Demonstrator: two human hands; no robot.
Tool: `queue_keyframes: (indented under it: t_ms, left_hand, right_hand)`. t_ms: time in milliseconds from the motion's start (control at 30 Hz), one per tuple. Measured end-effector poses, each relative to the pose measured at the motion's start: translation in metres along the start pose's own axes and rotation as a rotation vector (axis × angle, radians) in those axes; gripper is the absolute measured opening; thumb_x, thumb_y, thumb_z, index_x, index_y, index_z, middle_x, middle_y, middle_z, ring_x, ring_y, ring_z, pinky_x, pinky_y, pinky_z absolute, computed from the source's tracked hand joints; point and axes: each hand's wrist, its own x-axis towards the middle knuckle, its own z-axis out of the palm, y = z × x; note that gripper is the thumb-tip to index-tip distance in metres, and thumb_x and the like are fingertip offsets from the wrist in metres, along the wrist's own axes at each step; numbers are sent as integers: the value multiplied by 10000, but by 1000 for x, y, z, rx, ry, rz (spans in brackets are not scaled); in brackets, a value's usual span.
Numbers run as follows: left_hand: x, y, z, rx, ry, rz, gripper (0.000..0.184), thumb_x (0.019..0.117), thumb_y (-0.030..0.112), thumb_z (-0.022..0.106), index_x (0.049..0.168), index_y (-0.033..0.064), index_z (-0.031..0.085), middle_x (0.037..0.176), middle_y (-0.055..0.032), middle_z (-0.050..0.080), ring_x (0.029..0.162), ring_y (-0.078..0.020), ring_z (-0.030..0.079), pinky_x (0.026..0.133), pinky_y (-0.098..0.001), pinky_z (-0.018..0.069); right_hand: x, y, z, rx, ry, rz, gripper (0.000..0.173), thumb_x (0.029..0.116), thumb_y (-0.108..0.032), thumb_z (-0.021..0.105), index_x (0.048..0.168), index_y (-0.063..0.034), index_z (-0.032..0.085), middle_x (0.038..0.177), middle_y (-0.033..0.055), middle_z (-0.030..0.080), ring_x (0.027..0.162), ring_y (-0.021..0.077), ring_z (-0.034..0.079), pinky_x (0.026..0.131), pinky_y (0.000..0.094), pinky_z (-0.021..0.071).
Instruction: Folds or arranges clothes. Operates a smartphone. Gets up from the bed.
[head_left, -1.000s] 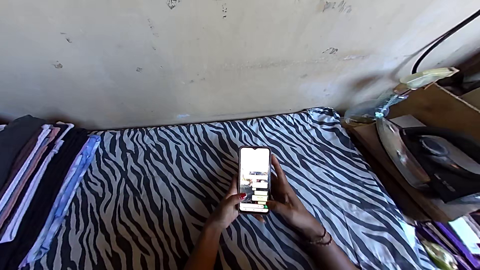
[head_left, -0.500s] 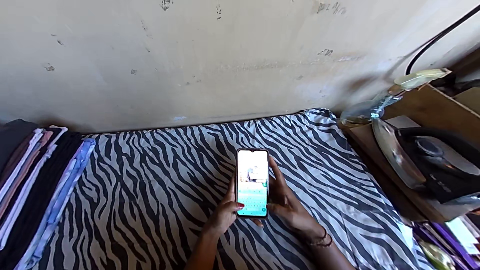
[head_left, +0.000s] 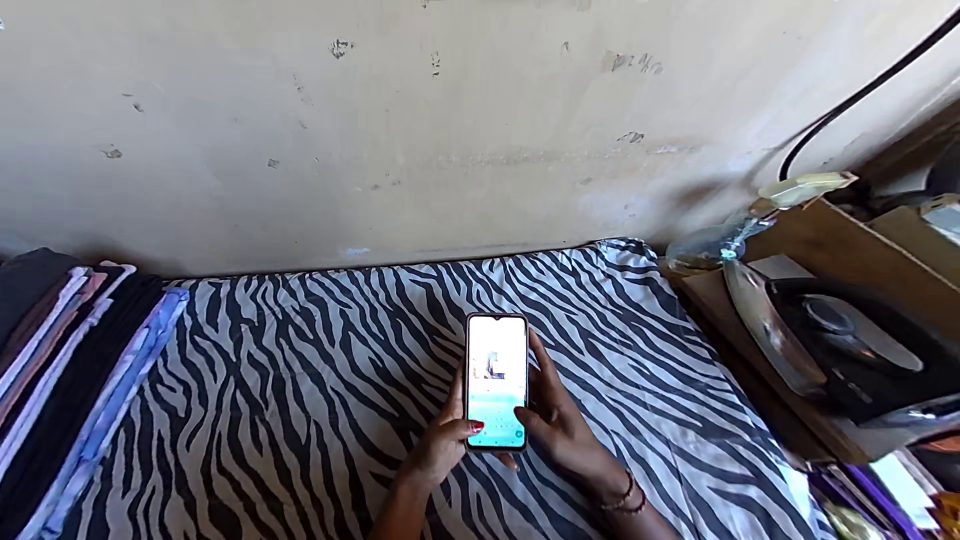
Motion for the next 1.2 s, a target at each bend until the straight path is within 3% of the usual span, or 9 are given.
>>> queue_keyframes:
  t_ms: [67,167,233,333,467,667,867,1033,1200]
  left_hand:
    - [-1,1,1,18,4,-2,980,906,156,595,1560,236,-130,1434,-26,556,1144,-266,690,771,-463,643]
    - [-2,1,3,47,17,1,1004,907,178,595,1557,184,-170,1464,-3,519,1191,-216,664,817,-440,634]
    - [-2,1,3,40,21,4,1003,902,178,593,1551,180,-171,1463,-3,518,1184,-217,668,810,-440,634]
    - [-1,0,0,-8,-1,9,979,910,167,591,1564,230,-135,1447,-29,550,1157,-274,684,773,-470,640]
    - [-1,0,-1,-48,-30,14,980,911,219,622,1571,267,-102,1448,-40,560,1178,-307,673,774,-486,638]
    - [-1,-1,-2,-76,-67,28,925,939,210,597,1585,298,-59,1448,-41,570,1195,-313,666,802,-489,633]
    - [-1,-1,2,-10,0,19,894,969,269,596,1573,279,-63,1422,-47,584,1148,-306,690,764,-475,645]
    - [-2,-3,-4,-69,-61,39,867,981,269,579,1598,326,-28,1480,-58,544,1233,-333,640,819,-505,628]
    - [-3,-3,-4,-88,-82,34,887,967,224,586,1608,310,-22,1492,-51,534,1262,-325,621,868,-527,609]
  right_hand:
    - [-2,1,-1,32,-65,-7,1184,832,-32,735,1622,-59,-147,1594,173,392,1319,204,596,1062,371,563]
    - [-4,2,1,-120,-77,-5,1366,724,-54,838,1595,-20,-213,1681,191,204,1422,109,481,1143,265,472]
    - [-4,1,1,-96,-68,8,1339,718,-7,806,1600,-28,-201,1663,180,252,1402,114,506,1127,272,492]
    - [-4,0,-2,83,-96,34,1234,780,-21,714,1615,-90,-193,1607,170,364,1360,222,559,1085,390,545]
    - [-2,-3,-7,154,-139,45,1215,781,-35,691,1619,-107,-186,1602,178,376,1360,266,556,1087,430,537]
    - [0,-4,-14,172,-198,-12,1245,817,-173,754,1612,-94,-201,1592,187,397,1385,273,529,1141,437,483]
    - [-1,-3,-17,125,-215,-15,1241,807,-142,746,1614,-100,-196,1604,179,384,1404,264,512,1146,428,480]
    - [-2,-4,-15,112,-194,-2,1220,785,-81,715,1619,-84,-175,1601,183,380,1403,260,509,1148,419,478]
    - [-2,-5,-5,58,-94,28,1153,808,17,669,1614,-42,-155,1570,181,415,1319,209,592,1071,375,555]
